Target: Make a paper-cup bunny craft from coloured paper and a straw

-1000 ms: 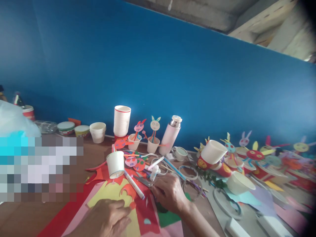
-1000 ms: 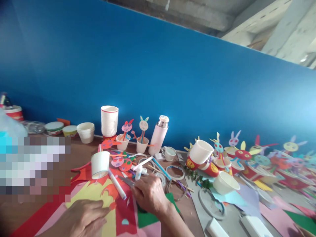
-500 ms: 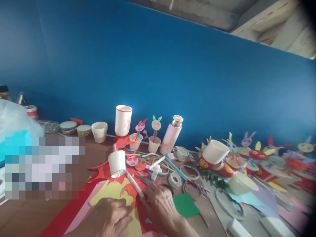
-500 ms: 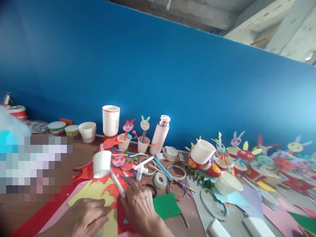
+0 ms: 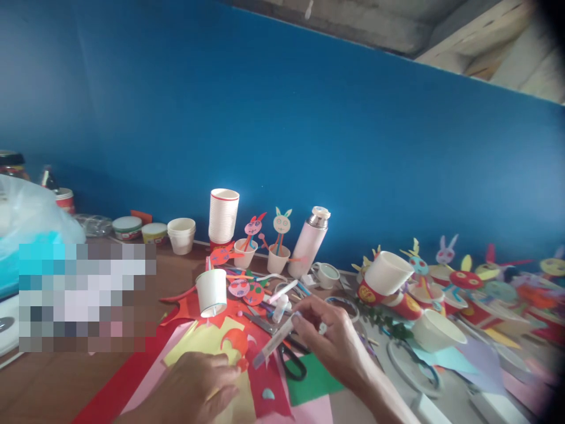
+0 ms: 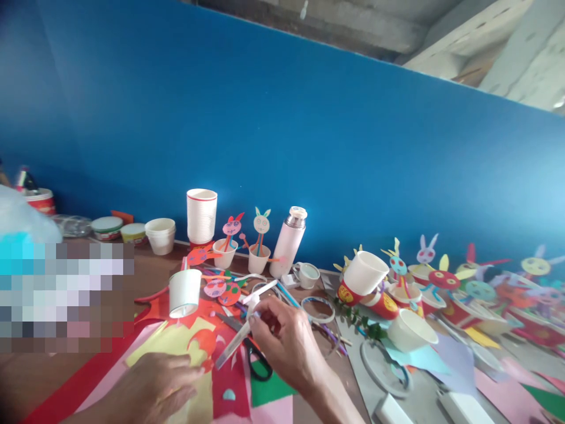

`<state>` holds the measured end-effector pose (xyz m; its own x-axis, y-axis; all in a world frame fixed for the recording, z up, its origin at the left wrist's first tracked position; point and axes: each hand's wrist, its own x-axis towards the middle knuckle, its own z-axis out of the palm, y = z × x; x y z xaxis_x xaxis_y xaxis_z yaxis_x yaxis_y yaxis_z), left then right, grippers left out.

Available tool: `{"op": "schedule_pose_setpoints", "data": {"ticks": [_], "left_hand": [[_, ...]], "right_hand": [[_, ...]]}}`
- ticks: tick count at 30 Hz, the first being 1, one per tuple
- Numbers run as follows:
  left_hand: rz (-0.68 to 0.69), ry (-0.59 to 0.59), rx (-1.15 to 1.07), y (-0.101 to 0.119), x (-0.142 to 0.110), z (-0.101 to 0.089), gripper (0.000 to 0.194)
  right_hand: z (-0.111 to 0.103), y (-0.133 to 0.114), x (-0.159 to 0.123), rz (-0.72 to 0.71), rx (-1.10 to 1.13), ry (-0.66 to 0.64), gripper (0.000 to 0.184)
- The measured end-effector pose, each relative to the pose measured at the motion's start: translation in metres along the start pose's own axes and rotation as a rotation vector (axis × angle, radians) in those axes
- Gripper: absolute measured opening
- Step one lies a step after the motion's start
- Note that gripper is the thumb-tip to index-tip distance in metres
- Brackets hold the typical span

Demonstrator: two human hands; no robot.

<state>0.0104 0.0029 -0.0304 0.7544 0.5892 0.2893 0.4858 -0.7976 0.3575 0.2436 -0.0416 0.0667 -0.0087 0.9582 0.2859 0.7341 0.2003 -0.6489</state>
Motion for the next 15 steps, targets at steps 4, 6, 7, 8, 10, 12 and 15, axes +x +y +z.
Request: {"op": "schedule_pose_setpoints", "data": {"ticks": [4,6,7,8,10,12,15], "left_hand": [[-0.101,-0.023,0.007,-0.001,-0.001,0.000,0.019],[-0.107,-0.085,0.000,-0.001,0.000,0.000,0.022],[-0.102,-0.112,0.005,-0.001,0.000,-0.001,0.024],[-0.095,-0.130,0.015,-0.002,0.001,-0.001,0.028],[-0.092,-0.127,0.035,-0.003,0.001,0.000,0.032],[-0.093,-0.113,0.037,-0.004,0.001,0.003,0.033],[-0.091,-0.082,0.023,-0.007,0.000,0.006,0.035]], "right_hand": [[0.010,-0.001,-0.002,0.039,0.212,-0.087,0.012],[0.019,-0.001,-0.003,0.022,0.251,-0.116,0.010],[0.023,-0.002,-0.004,0.004,0.260,-0.126,0.010],[0.026,-0.003,-0.005,-0.012,0.268,-0.128,0.009],[0.031,-0.006,-0.006,-0.033,0.273,-0.122,0.008],[0.032,-0.009,-0.008,-0.040,0.276,-0.101,0.008],[0.036,-0.010,-0.011,-0.032,0.316,-0.068,0.011]]}}
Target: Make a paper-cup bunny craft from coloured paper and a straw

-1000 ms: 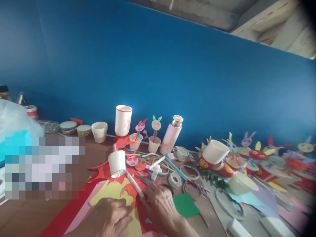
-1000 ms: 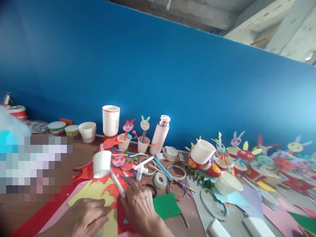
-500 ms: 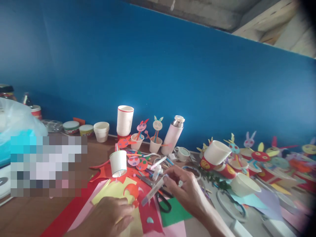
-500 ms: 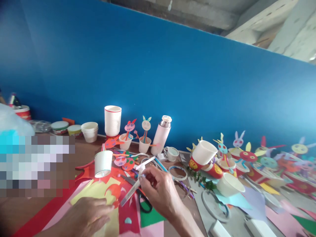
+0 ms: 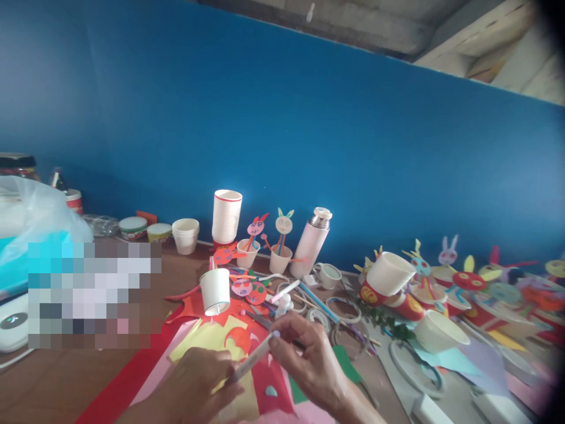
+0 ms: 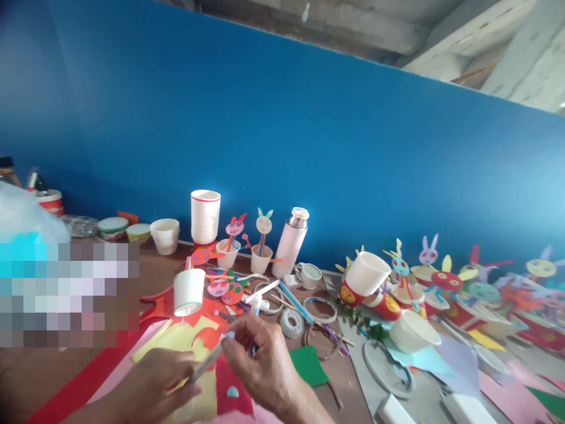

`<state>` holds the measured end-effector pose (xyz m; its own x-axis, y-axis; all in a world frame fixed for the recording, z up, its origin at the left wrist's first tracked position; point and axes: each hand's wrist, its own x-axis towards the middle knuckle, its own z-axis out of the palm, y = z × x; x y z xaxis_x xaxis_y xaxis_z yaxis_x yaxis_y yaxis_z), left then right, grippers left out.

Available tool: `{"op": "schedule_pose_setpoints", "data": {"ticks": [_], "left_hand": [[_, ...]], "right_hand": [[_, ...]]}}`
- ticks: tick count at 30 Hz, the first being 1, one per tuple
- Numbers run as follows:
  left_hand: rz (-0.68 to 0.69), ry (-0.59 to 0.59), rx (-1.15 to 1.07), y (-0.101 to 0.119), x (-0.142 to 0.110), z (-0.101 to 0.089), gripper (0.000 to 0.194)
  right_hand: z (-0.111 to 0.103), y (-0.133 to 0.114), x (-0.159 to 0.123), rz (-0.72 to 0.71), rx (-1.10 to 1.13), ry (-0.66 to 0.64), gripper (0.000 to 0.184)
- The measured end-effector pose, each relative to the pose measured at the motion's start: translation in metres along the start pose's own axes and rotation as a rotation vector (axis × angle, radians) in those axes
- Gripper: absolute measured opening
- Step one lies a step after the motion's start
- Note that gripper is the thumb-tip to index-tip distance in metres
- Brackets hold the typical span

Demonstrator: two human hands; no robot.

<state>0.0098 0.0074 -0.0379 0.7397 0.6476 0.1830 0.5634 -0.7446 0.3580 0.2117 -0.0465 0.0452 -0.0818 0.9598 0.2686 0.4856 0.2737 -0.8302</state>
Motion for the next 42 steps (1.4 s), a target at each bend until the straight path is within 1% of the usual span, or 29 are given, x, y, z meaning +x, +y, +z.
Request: {"op": "schedule_pose_setpoints", "data": {"ticks": [2,5,7,8,10,11,14,18,19,21,24,26,28,31,32,34,37,40,42], "left_hand": [[0.010,0.021,-0.022,0.000,0.000,0.001,0.036],[0.017,0.032,-0.052,0.002,-0.001,0.001,0.035],[0.001,0.062,-0.062,0.003,-0.001,0.002,0.035],[0.003,0.086,-0.062,0.003,-0.001,0.002,0.034],[0.046,0.142,-0.055,0.003,0.000,0.003,0.034],[0.094,0.171,-0.053,0.002,0.000,0.003,0.035],[0.245,0.252,-0.072,0.003,0.003,-0.002,0.037],[0.298,0.293,-0.064,0.008,0.005,-0.011,0.032],[0.308,0.298,-0.071,0.009,0.005,-0.013,0.030],[0.334,0.306,-0.092,0.011,0.006,-0.015,0.026],[0.355,0.346,-0.066,0.015,0.008,-0.018,0.027],[0.332,0.363,-0.020,0.016,0.009,-0.020,0.029],[0.305,0.364,0.008,0.017,0.009,-0.020,0.030],[0.285,0.319,0.013,0.017,0.009,-0.022,0.034],[0.275,0.279,0.001,0.017,0.008,-0.023,0.035],[0.242,0.162,-0.058,0.019,0.007,-0.029,0.034],[0.172,0.025,-0.232,0.025,0.004,-0.041,0.036],[0.034,-0.064,-0.454,0.032,0.003,-0.052,0.038],[-0.038,-0.103,-0.566,0.036,0.004,-0.054,0.040]], "right_hand": [[0.006,0.002,-0.002,-0.008,0.037,-0.023,0.013],[0.023,0.008,-0.006,0.005,0.061,-0.148,0.015],[0.035,0.014,-0.009,0.033,0.044,-0.223,0.010],[0.041,0.018,-0.010,0.054,0.025,-0.220,0.009],[0.049,0.023,-0.012,0.080,-0.016,-0.169,0.008],[0.050,0.025,-0.013,0.079,-0.020,-0.139,0.007],[0.047,0.022,-0.015,0.036,0.040,-0.087,0.010],[0.038,0.009,-0.015,-0.047,0.095,-0.033,0.012],[0.038,0.007,-0.015,-0.047,0.105,-0.029,0.013],[0.039,0.006,-0.016,0.016,0.171,-0.008,0.015],[0.046,0.007,-0.017,0.156,0.338,0.090,0.023],[0.049,0.006,-0.016,0.190,0.399,0.140,0.029],[0.050,0.004,-0.016,0.204,0.395,0.151,0.031],[0.049,0.000,-0.016,0.213,0.369,0.154,0.032],[0.049,0.000,-0.017,0.220,0.378,0.149,0.032],[0.047,0.000,-0.018,0.229,0.418,0.138,0.033],[0.044,0.001,-0.019,0.219,0.474,0.126,0.033],[0.041,0.002,-0.018,0.176,0.507,0.109,0.033],[0.040,0.004,-0.015,0.143,0.526,0.079,0.033]]}}
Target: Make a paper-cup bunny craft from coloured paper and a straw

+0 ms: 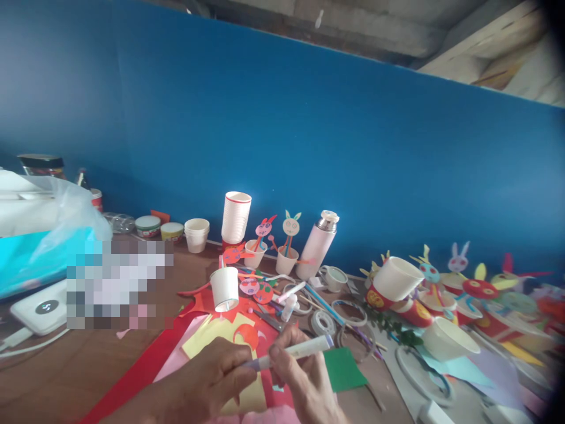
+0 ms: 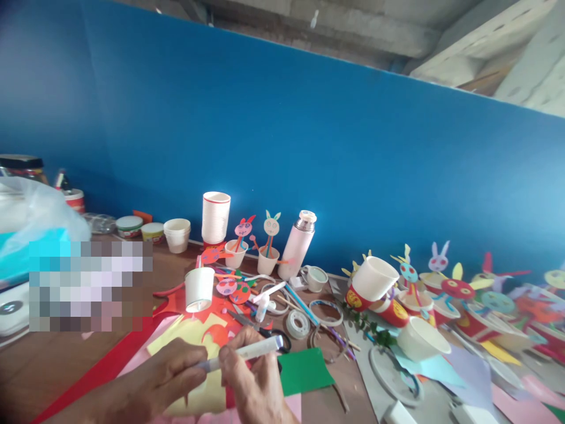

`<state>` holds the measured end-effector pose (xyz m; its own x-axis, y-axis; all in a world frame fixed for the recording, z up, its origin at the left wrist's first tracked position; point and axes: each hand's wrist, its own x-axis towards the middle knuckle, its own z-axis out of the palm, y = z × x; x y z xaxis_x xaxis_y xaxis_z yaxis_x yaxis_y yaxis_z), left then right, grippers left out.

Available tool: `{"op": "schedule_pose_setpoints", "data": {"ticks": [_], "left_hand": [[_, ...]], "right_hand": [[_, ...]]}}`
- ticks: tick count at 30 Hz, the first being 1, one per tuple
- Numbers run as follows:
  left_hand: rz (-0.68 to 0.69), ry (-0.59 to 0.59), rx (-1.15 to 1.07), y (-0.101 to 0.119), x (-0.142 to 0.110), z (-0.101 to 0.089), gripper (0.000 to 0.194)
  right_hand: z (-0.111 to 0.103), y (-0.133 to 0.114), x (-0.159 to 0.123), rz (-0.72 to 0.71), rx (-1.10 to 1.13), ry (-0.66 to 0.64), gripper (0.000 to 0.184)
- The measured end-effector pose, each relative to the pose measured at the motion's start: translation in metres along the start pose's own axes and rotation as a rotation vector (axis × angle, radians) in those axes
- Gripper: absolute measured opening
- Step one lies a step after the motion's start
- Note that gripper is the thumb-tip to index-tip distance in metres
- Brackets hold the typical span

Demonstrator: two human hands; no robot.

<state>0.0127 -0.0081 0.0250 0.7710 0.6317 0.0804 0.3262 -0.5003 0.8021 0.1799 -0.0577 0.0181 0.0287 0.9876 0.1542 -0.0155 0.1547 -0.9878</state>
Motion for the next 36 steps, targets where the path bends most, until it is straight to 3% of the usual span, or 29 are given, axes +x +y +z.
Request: {"op": "schedule_pose_setpoints", "data": {"ticks": [8,13,19,22,27,32,36], "left_hand": [[-0.099,-0.072,-0.484,0.011,0.004,0.017,0.054],[-0.138,-0.089,-0.564,0.026,0.000,0.013,0.051],[-0.149,-0.168,-0.781,0.020,-0.001,0.015,0.045],[-0.156,-0.127,-0.797,0.017,-0.001,0.021,0.044],[-0.133,0.041,-0.781,0.004,0.005,0.032,0.046],[-0.242,0.091,-0.846,-0.014,0.013,0.041,0.049],[-0.202,0.110,-0.708,-0.006,0.009,0.034,0.052]], "right_hand": [[0.010,0.002,-0.004,0.074,0.114,-0.154,0.034],[0.013,0.001,-0.011,0.054,0.095,-0.071,0.037],[0.016,0.001,-0.016,0.081,0.153,0.004,0.034],[0.017,0.000,-0.016,0.019,0.075,0.060,0.033],[0.021,0.004,0.000,-0.006,0.124,0.016,0.038],[0.022,0.010,0.011,0.006,0.083,-0.063,0.041],[0.022,0.010,0.007,0.025,0.140,-0.064,0.044]]}}
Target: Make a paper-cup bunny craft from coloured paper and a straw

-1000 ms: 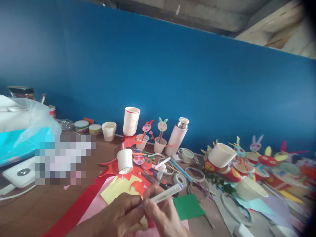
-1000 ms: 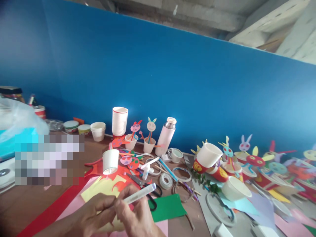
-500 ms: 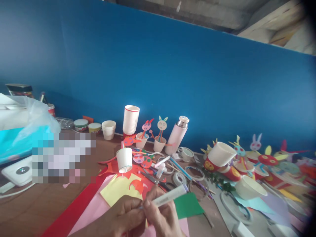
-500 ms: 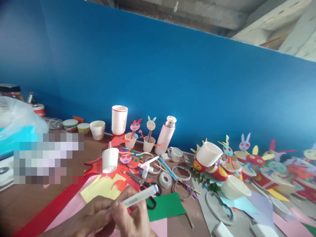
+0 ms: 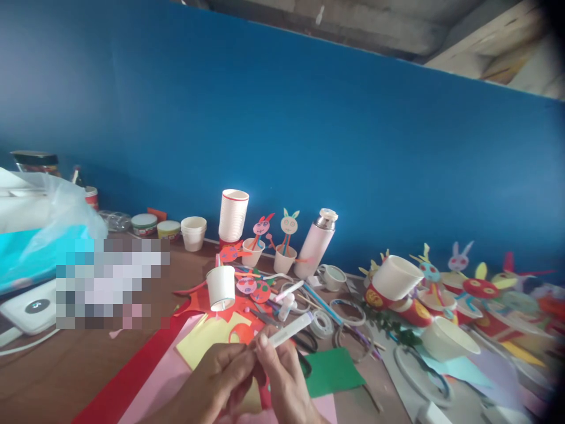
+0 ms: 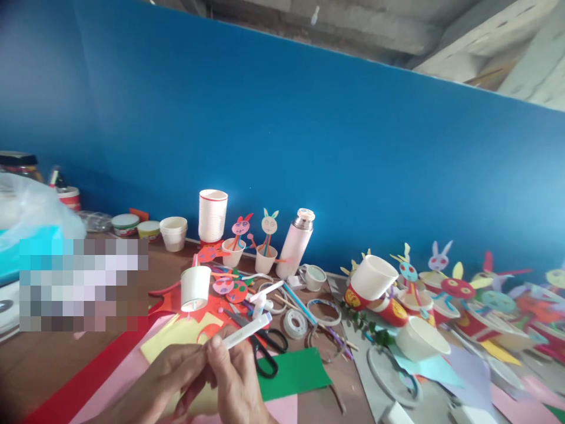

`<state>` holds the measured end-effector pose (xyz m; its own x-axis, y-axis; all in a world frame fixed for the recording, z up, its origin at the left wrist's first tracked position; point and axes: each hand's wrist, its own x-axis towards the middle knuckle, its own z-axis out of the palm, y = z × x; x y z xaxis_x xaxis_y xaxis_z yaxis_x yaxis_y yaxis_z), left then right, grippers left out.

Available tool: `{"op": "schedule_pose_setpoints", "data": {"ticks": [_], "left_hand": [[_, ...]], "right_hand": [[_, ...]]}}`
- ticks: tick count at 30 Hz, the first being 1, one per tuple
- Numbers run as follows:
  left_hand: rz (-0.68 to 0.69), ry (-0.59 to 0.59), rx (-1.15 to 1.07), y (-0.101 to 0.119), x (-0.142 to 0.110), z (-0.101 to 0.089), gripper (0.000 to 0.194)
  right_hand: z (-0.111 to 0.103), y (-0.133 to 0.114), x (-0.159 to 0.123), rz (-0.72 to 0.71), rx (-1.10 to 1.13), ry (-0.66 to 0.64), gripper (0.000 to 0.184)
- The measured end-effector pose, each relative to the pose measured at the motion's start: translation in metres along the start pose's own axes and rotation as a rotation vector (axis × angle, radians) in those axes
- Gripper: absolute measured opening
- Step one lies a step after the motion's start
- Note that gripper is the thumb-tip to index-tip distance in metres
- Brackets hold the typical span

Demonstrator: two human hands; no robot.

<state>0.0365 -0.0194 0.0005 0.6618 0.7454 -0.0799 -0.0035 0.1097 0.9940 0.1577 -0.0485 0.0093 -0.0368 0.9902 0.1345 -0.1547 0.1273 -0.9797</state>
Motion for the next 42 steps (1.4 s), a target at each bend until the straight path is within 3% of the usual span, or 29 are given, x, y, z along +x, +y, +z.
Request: {"op": "schedule_pose_setpoints", "data": {"ticks": [8,13,16,19,21,25,29,32,37,42], "left_hand": [[0.056,-0.134,-0.009,0.026,-0.012,0.005,0.055],[0.089,-0.081,-0.056,0.026,-0.013,0.012,0.050],[0.147,-0.001,-0.012,0.024,-0.017,0.012,0.049],[0.157,0.037,0.065,0.021,-0.018,0.008,0.039],[0.077,0.049,0.063,0.022,-0.015,0.004,0.041],[0.232,0.023,0.051,0.025,-0.002,-0.008,0.042],[-0.015,0.140,0.180,0.019,0.007,-0.033,0.032],[0.028,0.184,0.448,0.006,0.009,-0.049,0.020],[0.154,0.195,0.775,-0.010,0.011,-0.052,0.022],[0.060,0.209,0.653,-0.009,0.012,-0.045,0.026]], "right_hand": [[0.010,-0.004,-0.011,0.105,0.293,0.052,0.043],[0.013,-0.005,-0.011,0.134,0.296,0.040,0.041],[0.000,-0.017,-0.003,0.078,0.208,0.049,0.038],[-0.022,-0.035,0.010,-0.103,0.223,0.427,0.040],[-0.033,-0.043,0.016,-0.159,0.303,0.475,0.038],[-0.033,-0.030,0.017,-0.068,0.220,0.241,0.031],[-0.028,-0.003,0.015,-0.105,-0.028,0.083,0.028],[-0.029,0.015,0.018,-0.040,-0.034,0.020,0.027],[-0.035,0.028,0.021,-0.021,-0.083,0.118,0.033],[-0.037,0.030,0.019,-0.027,-0.150,0.142,0.030]]}}
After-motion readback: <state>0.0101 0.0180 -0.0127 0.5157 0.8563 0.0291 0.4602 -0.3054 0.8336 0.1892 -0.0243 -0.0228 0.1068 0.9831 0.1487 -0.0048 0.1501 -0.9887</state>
